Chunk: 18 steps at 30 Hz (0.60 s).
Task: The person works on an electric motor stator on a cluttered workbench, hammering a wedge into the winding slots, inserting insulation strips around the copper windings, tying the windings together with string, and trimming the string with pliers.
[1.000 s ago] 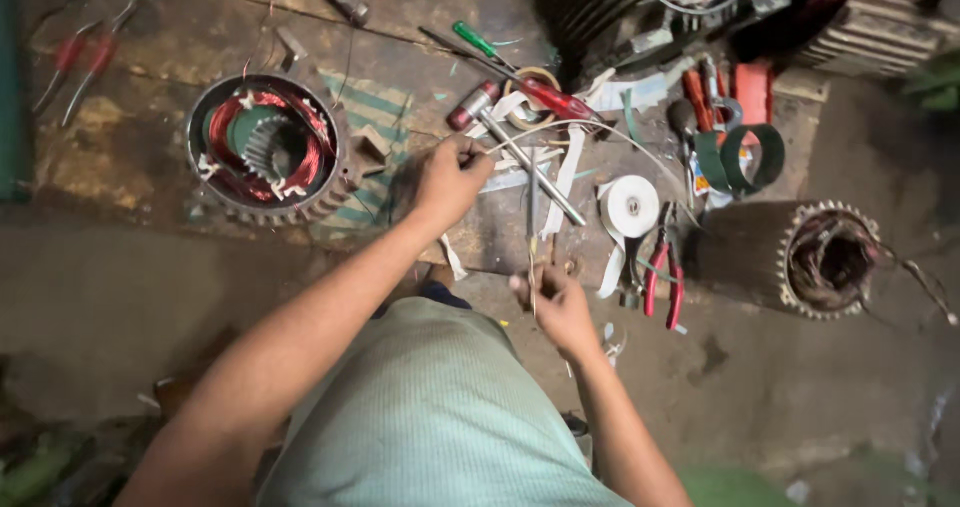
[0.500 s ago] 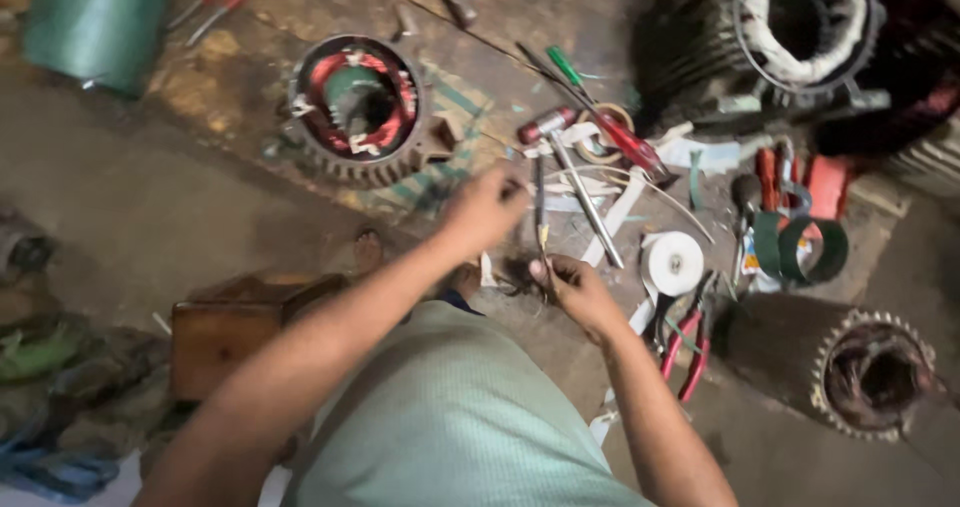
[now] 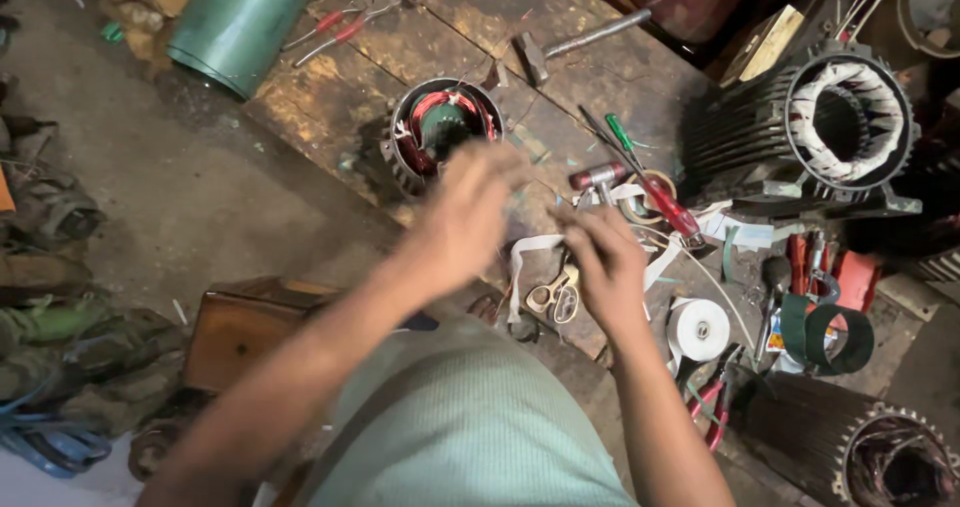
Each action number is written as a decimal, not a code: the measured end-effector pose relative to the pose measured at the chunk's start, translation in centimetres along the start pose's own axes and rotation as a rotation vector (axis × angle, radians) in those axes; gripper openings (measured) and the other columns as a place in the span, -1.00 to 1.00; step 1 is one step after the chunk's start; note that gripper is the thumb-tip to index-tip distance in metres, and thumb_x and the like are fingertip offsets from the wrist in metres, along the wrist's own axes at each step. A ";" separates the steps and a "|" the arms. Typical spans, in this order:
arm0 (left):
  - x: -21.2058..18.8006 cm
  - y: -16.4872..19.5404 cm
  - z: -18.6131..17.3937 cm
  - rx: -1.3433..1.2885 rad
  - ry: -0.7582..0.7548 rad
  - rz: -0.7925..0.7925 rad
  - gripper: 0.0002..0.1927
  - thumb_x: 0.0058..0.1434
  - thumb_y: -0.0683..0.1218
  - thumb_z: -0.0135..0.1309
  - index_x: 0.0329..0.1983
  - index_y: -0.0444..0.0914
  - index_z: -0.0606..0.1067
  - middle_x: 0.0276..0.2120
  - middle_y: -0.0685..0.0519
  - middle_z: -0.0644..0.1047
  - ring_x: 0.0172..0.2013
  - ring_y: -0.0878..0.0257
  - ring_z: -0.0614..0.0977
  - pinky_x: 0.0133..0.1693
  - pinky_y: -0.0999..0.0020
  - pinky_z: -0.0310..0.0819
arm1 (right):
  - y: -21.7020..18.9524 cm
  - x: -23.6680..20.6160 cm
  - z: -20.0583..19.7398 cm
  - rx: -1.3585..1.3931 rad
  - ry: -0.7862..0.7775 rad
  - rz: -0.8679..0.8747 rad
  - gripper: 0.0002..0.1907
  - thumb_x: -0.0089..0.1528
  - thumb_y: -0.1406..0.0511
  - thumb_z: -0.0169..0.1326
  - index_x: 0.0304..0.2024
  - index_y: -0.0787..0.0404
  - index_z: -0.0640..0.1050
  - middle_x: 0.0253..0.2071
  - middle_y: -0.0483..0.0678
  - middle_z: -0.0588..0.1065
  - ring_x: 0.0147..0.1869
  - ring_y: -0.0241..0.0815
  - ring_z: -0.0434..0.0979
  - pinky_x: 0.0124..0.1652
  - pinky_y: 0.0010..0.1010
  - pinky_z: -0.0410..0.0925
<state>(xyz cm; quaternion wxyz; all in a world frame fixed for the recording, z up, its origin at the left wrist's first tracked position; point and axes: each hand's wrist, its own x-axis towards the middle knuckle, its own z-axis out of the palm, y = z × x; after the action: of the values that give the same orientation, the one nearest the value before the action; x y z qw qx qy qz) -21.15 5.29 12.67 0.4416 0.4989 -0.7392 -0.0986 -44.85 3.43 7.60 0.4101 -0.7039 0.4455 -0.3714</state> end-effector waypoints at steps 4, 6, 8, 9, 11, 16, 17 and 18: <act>2.6 -5.6 -1.0 0.003 -0.131 0.049 -0.66 0.06 -0.29 0.14 -0.05 -0.31 0.53 -0.01 -0.07 0.55 0.11 -0.07 0.51 0.16 0.09 0.40 | -1.7 5.0 5.1 -0.339 0.131 -0.369 -0.62 0.16 0.47 0.30 0.04 0.20 0.64 -0.20 0.03 0.44 -0.17 -0.05 0.51 -0.18 -0.36 0.39; 3.2 -7.0 -0.4 -0.017 -0.160 0.061 -0.70 0.06 -0.28 0.16 -0.10 -0.30 0.53 -0.10 -0.06 0.58 0.04 -0.05 0.54 0.08 0.11 0.44 | -2.4 6.6 6.6 -0.390 0.144 -0.402 -0.65 0.16 0.43 0.41 0.00 0.23 0.65 -0.29 0.00 0.39 -0.25 -0.05 0.48 -0.23 -0.31 0.38; 3.7 -8.0 0.6 0.021 -0.168 0.018 -0.74 0.14 -0.31 0.15 -0.08 -0.29 0.54 -0.17 -0.08 0.59 -0.03 -0.04 0.58 0.02 0.12 0.49 | -2.8 7.6 7.2 -0.366 0.233 -0.405 -0.68 0.19 0.47 0.34 -0.01 0.20 0.64 -0.20 0.02 0.44 -0.20 -0.06 0.53 -0.21 -0.33 0.41; 3.8 -8.5 0.9 0.014 -0.152 0.001 -0.76 0.14 -0.31 0.16 -0.12 -0.29 0.54 -0.20 -0.08 0.59 -0.06 -0.05 0.59 -0.01 0.11 0.49 | -2.9 7.9 7.4 -0.355 0.274 -0.404 -0.70 0.20 0.49 0.30 -0.02 0.18 0.64 -0.16 0.02 0.47 -0.17 -0.07 0.55 -0.20 -0.34 0.43; 3.8 -9.3 1.2 -0.004 -0.126 -0.029 -0.81 0.13 -0.32 0.16 -0.20 -0.28 0.54 -0.26 -0.08 0.60 -0.11 -0.06 0.60 -0.07 0.09 0.50 | -2.9 8.3 7.4 -0.412 0.248 -0.451 -0.72 0.21 0.47 0.32 -0.03 0.19 0.64 -0.17 0.01 0.51 -0.16 -0.07 0.57 -0.19 -0.32 0.43; 3.6 -10.6 1.5 -0.082 -0.108 -0.002 -0.83 0.02 -0.25 0.23 -0.30 -0.29 0.54 -0.31 -0.09 0.61 -0.13 -0.05 0.63 -0.09 0.10 0.53 | -4.1 6.5 6.6 -0.423 0.347 -0.427 -0.80 0.23 0.46 0.30 -0.09 0.26 0.62 -0.16 0.05 0.55 -0.14 -0.04 0.58 -0.16 -0.30 0.42; 3.6 -10.6 1.6 -0.096 -0.092 -0.004 -0.84 0.02 -0.24 0.24 -0.32 -0.29 0.54 -0.31 -0.08 0.61 -0.13 -0.04 0.63 -0.09 0.11 0.53 | -4.9 5.3 6.2 -0.425 0.364 -0.372 -0.80 0.23 0.47 0.28 -0.09 0.27 0.62 -0.16 0.06 0.55 -0.15 -0.03 0.57 -0.16 -0.31 0.41; 3.5 -10.7 1.7 -0.106 -0.095 0.001 -0.85 0.03 -0.25 0.23 -0.30 -0.27 0.56 -0.31 -0.07 0.62 -0.13 -0.03 0.64 -0.09 0.12 0.54 | -6.0 4.0 5.7 -0.426 0.384 -0.322 -0.81 0.22 0.47 0.27 -0.10 0.28 0.62 -0.16 0.07 0.55 -0.15 -0.03 0.57 -0.17 -0.32 0.40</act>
<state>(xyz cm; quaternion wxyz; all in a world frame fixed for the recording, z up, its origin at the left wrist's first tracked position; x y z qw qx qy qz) -15.85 -3.29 7.37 0.4319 0.4693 -0.7532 -0.1610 -36.52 2.71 11.45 0.0983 -0.7522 0.4655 -0.4559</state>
